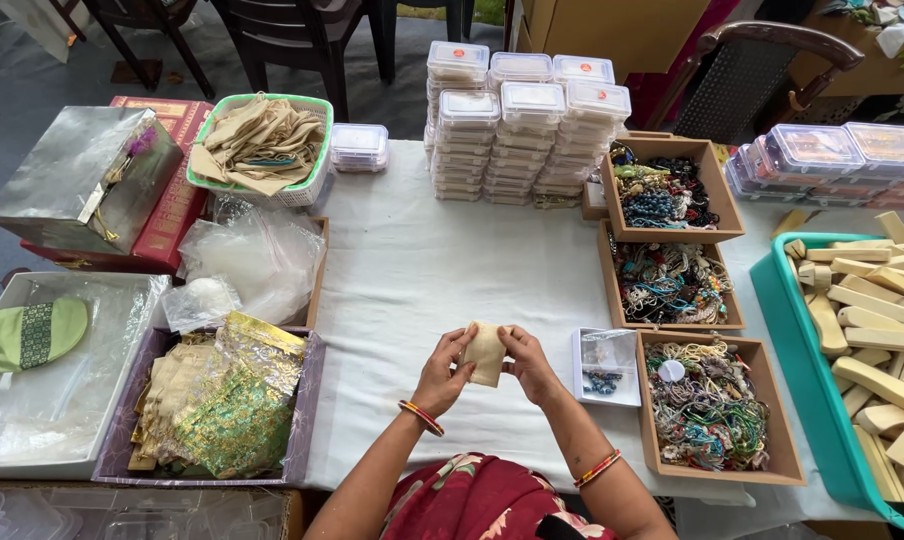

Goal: The person arranges a beaded necklace on a white tablecloth, then places it into a small plastic bag. They fold a beige paper pouch and place the bagged necklace inside, followed by a clear plastic lid. The person repeats the process with a second necklace, arranging it on the table, bagging it, and placing it into another paper pouch.

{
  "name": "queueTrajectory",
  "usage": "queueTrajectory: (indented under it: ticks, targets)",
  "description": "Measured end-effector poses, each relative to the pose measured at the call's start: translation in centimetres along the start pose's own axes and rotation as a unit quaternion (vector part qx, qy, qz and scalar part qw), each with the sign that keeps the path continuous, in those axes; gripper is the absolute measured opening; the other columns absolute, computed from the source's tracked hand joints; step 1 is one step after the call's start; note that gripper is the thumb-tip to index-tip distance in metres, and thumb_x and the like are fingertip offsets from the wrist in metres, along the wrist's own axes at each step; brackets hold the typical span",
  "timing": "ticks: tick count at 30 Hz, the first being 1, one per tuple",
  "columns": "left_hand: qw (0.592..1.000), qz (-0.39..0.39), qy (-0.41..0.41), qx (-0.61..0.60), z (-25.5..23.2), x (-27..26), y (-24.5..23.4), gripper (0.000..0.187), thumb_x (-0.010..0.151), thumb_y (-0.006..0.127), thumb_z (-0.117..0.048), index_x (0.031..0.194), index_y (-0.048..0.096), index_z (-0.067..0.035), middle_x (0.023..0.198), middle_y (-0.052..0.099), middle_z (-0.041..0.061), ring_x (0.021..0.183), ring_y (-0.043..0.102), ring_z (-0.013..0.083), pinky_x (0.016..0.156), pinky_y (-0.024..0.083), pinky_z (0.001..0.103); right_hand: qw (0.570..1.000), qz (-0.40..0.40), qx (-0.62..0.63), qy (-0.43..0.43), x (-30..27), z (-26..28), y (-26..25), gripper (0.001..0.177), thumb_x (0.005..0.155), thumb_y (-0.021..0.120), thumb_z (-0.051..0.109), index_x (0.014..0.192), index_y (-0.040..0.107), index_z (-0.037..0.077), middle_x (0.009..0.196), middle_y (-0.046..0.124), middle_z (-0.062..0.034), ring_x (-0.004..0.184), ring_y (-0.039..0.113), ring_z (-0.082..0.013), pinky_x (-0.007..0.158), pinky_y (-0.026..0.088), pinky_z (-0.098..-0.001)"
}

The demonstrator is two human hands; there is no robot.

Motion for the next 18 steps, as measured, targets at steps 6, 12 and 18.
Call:
queueTrajectory:
  ticks: [6,12,18]
  targets:
    - [0.999,0.020,-0.027,0.034,-0.4,-0.3,0.6,0.069,0.089,0.070,-0.001,0.151,0.052,-0.024,0.145,0.053,0.003,0.081,0.065,0.0166,0.074,0.059,0.030,0.999,-0.029,0.023,0.025,1.3,-1.6,-0.8,0.053,0.102,0.052,0.052,0.113,0.068,0.003,0.106,0.071,-0.0101,0.097,0.071,-0.0205,0.089,0.058,-0.0414]
    - [0.993,-0.019,-0.066,-0.098,1.8,0.3,-0.3,0.069,0.089,0.064,0.001,0.152,0.046,-0.019,0.146,0.047,0.003,0.089,0.068,0.0106,0.081,0.062,0.025,0.999,0.015,-0.013,0.030,-0.2,-1.2,1.1,0.049,0.093,0.062,0.041,0.126,0.062,0.004,0.116,0.070,-0.0115,0.106,0.068,-0.0218,0.091,0.055,-0.0441]
    - [0.970,-0.037,-0.033,-0.239,6.2,1.5,-1.5,0.074,0.085,0.047,0.009,0.157,0.046,-0.010,0.153,0.044,0.005,0.112,0.065,0.0070,0.097,0.056,0.029,0.965,0.077,-0.150,-0.199,-3.2,4.2,4.0,0.084,0.073,0.088,0.017,0.143,0.042,0.013,0.139,0.048,-0.0107,0.128,0.049,-0.0236,0.108,0.042,-0.0487]
Point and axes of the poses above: each hand's wrist, its own x-axis towards the middle knuckle, its own y-axis out of the palm, z = x × y, the point moved 6 cm from there along x, towards the middle knuckle
